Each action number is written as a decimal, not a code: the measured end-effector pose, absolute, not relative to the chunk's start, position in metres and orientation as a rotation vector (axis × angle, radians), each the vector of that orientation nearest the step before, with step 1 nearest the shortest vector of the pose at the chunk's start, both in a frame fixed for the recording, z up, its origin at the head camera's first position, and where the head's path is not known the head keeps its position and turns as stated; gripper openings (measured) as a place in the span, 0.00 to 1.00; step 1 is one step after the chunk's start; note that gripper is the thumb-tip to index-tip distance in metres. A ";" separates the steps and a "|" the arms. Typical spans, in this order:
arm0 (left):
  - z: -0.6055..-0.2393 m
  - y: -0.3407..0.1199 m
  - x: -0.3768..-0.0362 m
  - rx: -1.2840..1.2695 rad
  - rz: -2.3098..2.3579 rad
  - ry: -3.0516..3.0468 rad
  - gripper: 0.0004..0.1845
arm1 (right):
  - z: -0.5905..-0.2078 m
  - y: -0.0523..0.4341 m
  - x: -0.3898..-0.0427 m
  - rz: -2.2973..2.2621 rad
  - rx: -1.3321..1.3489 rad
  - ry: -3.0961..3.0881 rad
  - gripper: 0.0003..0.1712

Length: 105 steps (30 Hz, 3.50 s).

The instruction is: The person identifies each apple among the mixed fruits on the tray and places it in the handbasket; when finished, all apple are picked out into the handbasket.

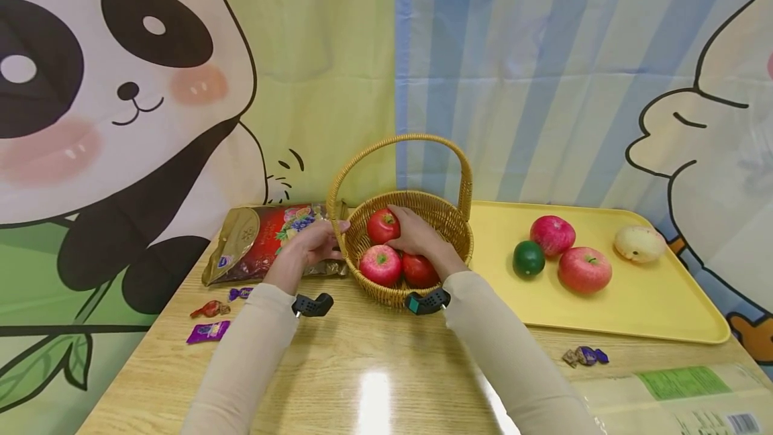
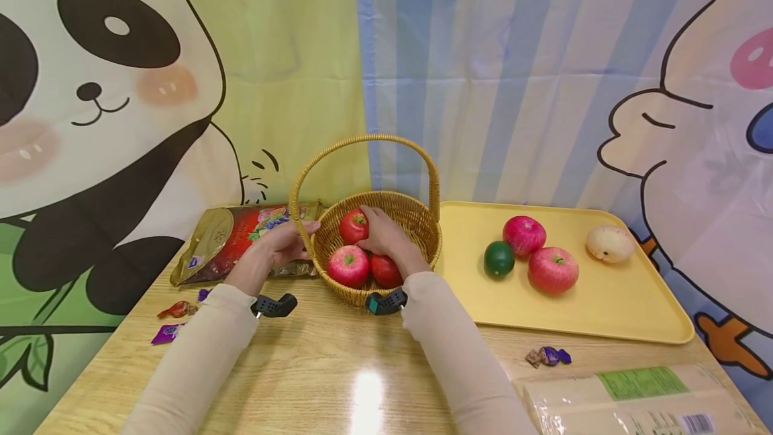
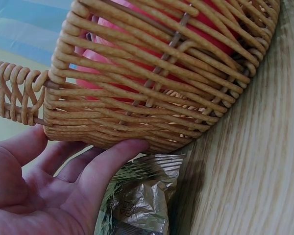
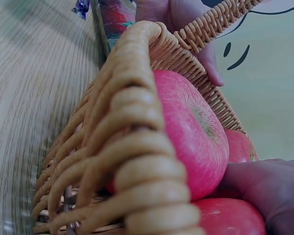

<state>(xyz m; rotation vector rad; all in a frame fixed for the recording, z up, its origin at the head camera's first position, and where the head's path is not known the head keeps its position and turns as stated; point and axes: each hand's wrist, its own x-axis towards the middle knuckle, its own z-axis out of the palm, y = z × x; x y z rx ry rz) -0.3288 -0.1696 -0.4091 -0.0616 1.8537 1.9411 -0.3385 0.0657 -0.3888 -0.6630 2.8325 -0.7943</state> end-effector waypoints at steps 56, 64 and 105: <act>-0.399 -0.169 -0.319 -0.035 1.942 1.835 0.25 | -0.350 0.247 -0.245 -0.428 -1.444 3.143 0.38; -0.400 -0.169 -0.320 -0.032 1.942 1.832 0.26 | -0.356 0.320 -0.252 -0.405 -1.231 3.336 0.42; -0.401 -0.170 -0.321 -0.022 1.945 1.828 0.26 | -0.416 0.397 -0.261 -0.673 -0.523 3.112 0.56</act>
